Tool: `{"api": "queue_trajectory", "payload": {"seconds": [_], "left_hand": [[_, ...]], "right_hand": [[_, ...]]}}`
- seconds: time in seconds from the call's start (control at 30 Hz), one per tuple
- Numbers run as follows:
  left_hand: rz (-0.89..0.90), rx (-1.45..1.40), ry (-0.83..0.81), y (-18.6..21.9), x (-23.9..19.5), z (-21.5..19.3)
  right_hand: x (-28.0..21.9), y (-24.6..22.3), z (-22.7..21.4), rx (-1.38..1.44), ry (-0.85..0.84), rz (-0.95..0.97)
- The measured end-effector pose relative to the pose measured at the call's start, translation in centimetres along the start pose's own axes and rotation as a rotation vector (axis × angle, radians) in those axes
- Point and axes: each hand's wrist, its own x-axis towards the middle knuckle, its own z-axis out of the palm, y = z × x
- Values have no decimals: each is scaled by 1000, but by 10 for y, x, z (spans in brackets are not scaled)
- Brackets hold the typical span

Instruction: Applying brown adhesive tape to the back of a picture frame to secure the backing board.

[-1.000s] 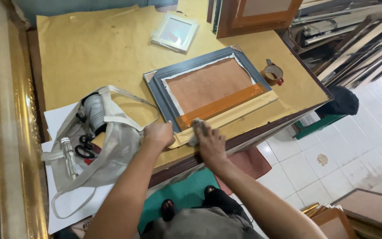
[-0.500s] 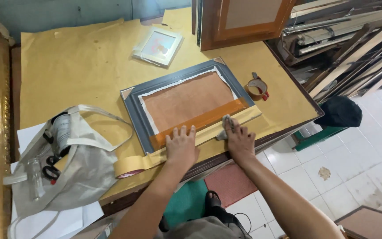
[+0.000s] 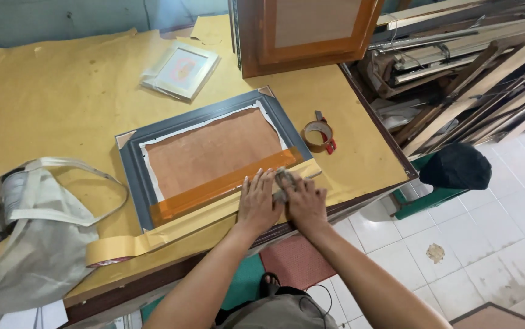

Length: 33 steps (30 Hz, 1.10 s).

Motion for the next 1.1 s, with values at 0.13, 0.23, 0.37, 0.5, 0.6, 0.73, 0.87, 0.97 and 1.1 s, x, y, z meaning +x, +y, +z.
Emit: {"api": "queue_trajectory", "payload": {"seconds": [0.13, 0.23, 0.37, 0.5, 0.6, 0.73, 0.87, 0.97, 1.1], "left_hand": [[112, 194, 157, -2, 1, 10], [87, 236, 169, 3, -2, 13], [74, 247, 187, 2, -1, 13], [65, 270, 159, 0, -3, 19], [74, 300, 199, -3, 0, 21], [60, 286, 189, 2, 3, 26], [22, 313, 103, 12, 5, 21], [0, 341, 10, 20, 7, 14], [-19, 345, -7, 25, 11, 13]], "right_hand": [[17, 37, 3, -1, 3, 92], [10, 25, -7, 70, -44, 72], [8, 22, -7, 130, -52, -12], [12, 43, -5, 79, -31, 45], [16, 37, -8, 113, -64, 97], [11, 20, -12, 159, -65, 13], [14, 33, -9, 122, -19, -66], [12, 47, -6, 85, -6, -57], [10, 48, -3, 66, 12, -60]]}}
